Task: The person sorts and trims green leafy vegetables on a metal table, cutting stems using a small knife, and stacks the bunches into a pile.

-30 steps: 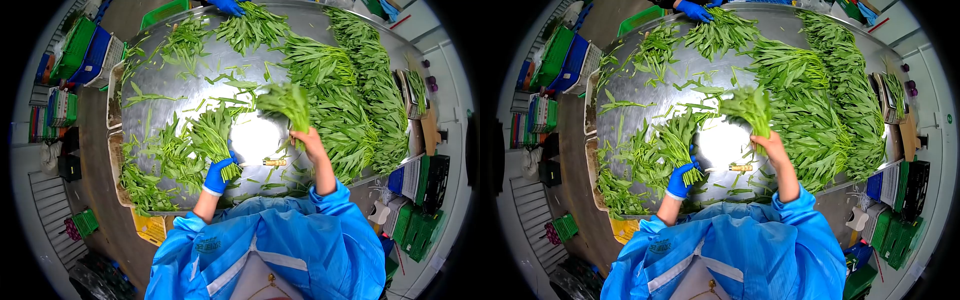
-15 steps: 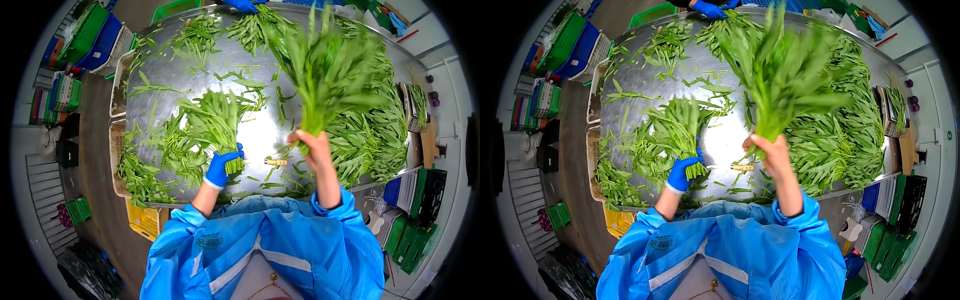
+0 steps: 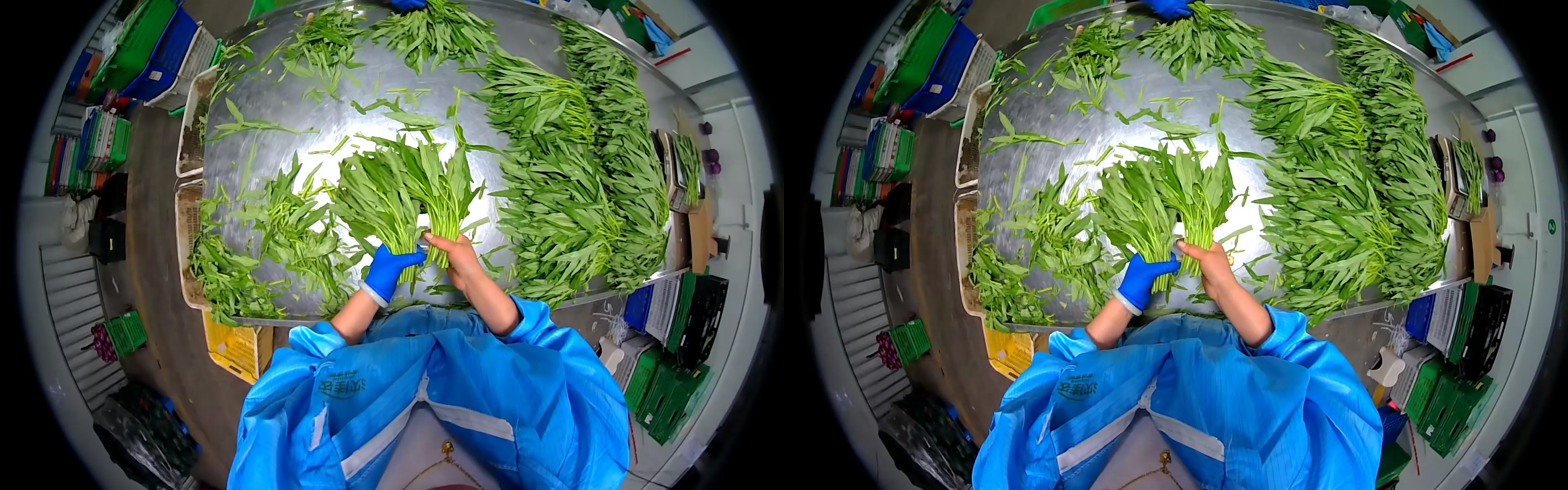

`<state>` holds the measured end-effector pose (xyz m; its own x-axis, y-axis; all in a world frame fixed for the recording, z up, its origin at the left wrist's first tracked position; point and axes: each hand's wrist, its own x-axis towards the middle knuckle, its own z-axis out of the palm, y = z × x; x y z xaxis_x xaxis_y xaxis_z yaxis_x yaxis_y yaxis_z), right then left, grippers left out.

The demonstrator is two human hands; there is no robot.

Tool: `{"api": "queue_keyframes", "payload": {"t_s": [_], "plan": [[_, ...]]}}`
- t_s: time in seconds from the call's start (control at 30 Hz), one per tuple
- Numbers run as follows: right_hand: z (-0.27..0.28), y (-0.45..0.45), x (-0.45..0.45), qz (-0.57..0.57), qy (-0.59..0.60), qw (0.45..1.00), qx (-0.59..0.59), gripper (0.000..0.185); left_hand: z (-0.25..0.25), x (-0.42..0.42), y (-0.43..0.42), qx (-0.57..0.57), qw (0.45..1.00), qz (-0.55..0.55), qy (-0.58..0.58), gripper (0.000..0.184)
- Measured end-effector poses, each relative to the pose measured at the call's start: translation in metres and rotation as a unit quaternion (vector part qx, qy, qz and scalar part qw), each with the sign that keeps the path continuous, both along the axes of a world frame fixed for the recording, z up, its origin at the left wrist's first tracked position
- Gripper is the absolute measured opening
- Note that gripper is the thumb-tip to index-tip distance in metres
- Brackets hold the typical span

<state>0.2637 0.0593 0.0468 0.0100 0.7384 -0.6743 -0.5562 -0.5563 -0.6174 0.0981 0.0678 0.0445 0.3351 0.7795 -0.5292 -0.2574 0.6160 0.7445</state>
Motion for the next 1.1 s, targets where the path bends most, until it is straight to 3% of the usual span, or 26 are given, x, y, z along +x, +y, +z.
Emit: {"api": "queue_keyframes", "payload": {"t_s": [0.13,0.33,0.4,0.43,0.53,0.6,0.67,0.73,0.77,0.9,1.07,1.1], "plan": [[-0.004,0.002,0.008,0.003,0.0,1.0,0.012,0.021,-0.007,-0.006,-0.003,-0.011,1.0,-0.012,0.013,0.035],[0.011,0.017,0.026,-0.134,-0.08,0.987,0.032,0.014,0.006,-0.025,0.002,-0.048,0.997,-0.045,-0.034,0.034],[0.023,0.021,0.038,-0.117,-0.117,0.981,0.104,0.014,0.018,-0.032,0.008,-0.045,0.998,-0.023,-0.038,0.033],[0.027,0.017,0.043,-0.085,-0.132,0.981,0.117,0.016,0.004,-0.039,0.013,-0.023,0.995,-0.029,-0.096,0.039],[0.052,0.007,0.027,-0.006,-0.125,0.989,0.079,0.017,0.02,-0.028,0.023,-0.053,0.989,0.011,-0.137,0.046],[0.03,-0.003,0.013,0.069,-0.107,0.989,0.077,0.031,0.008,-0.02,0.022,-0.047,0.984,-0.011,-0.174,0.048],[0.011,-0.009,-0.005,0.115,-0.112,0.985,0.065,0.033,-0.022,-0.025,0.015,-0.176,0.978,-0.04,-0.101,0.047],[-0.008,-0.012,-0.001,0.149,-0.084,0.985,0.015,0.034,-0.061,-0.037,0.001,-0.241,0.943,-0.025,-0.23,0.044],[-0.009,-0.01,0.002,0.166,-0.07,0.984,-0.009,0.034,-0.055,-0.037,0.002,-0.27,0.917,-0.017,-0.292,0.043],[-0.009,-0.014,0.021,0.167,-0.057,0.984,0.008,0.035,-0.03,-0.037,-0.007,-0.23,0.95,0.001,-0.212,0.031],[-0.01,-0.013,0.012,0.182,-0.056,0.982,-0.013,0.047,-0.044,-0.021,-0.01,-0.168,0.981,-0.028,-0.098,0.031],[-0.011,-0.017,0.009,0.161,-0.056,0.985,0.001,0.046,-0.027,-0.013,-0.008,-0.167,0.983,-0.022,-0.068,0.031]]}}
